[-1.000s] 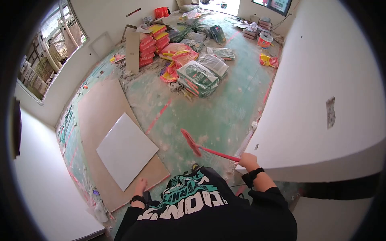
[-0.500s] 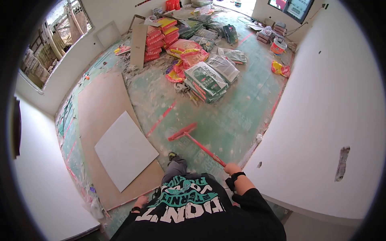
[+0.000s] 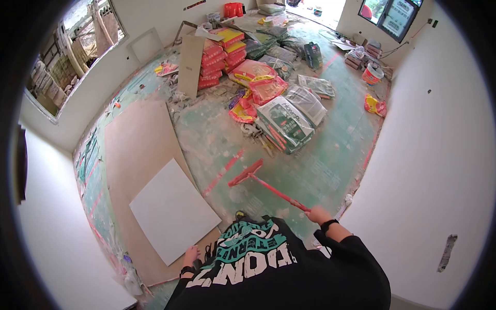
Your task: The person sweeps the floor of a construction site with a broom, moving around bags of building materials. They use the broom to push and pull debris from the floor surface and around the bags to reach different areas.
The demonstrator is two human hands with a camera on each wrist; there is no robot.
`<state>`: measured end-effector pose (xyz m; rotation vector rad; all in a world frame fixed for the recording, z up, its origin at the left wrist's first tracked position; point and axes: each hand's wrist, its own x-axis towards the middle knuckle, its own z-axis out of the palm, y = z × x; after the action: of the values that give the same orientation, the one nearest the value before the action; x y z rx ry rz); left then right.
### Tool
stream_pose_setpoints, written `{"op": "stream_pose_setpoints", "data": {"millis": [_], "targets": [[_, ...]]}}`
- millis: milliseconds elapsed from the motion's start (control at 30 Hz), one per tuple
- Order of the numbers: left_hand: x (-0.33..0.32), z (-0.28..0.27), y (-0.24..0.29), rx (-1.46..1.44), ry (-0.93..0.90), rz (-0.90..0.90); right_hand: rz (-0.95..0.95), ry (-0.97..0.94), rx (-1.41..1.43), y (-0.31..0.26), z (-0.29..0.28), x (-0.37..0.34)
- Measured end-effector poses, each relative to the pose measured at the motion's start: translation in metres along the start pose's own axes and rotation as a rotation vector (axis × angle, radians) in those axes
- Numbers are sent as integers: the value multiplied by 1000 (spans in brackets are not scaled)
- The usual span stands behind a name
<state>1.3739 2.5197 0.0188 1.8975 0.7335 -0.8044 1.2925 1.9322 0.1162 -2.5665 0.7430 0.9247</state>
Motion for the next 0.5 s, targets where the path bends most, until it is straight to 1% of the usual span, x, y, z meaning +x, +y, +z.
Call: {"op": "stream_pose_setpoints", "data": {"millis": [33, 67, 133, 233, 267, 300, 333, 367, 400, 433, 467, 500], "targets": [[22, -1, 3, -32, 30, 81, -15, 33, 1, -17, -9, 21], [31, -5, 13, -28, 26, 75, -28, 60, -1, -36, -17, 41], [43, -11, 32, 137, 52, 93, -53, 37, 36, -73, -34, 86], [47, -24, 47, 257, 38, 86, -16, 20, 82, -140, -81, 123], [51, -29, 42, 278, 31, 170, -14, 28, 93, -157, -94, 137], [40, -33, 47, 363, 42, 275, -10, 18, 130, -168, -102, 158], [15, -30, 72, 337, 62, 165, -22, 24, 144, -178, -105, 179], [14, -35, 67, 460, 81, 109, -29, 25, 162, -186, -103, 199], [6, -37, 64, 414, 51, 95, -17, 5, 205, -195, -100, 218], [26, -46, 17, 427, 71, 164, -37, 1, 181, -205, -96, 238], [-8, -37, 45, 446, 44, 151, -60, -4, 153, -212, -90, 255], [-16, -35, 38, 419, 17, 46, -52, -22, 180, -216, -82, 269]]}}
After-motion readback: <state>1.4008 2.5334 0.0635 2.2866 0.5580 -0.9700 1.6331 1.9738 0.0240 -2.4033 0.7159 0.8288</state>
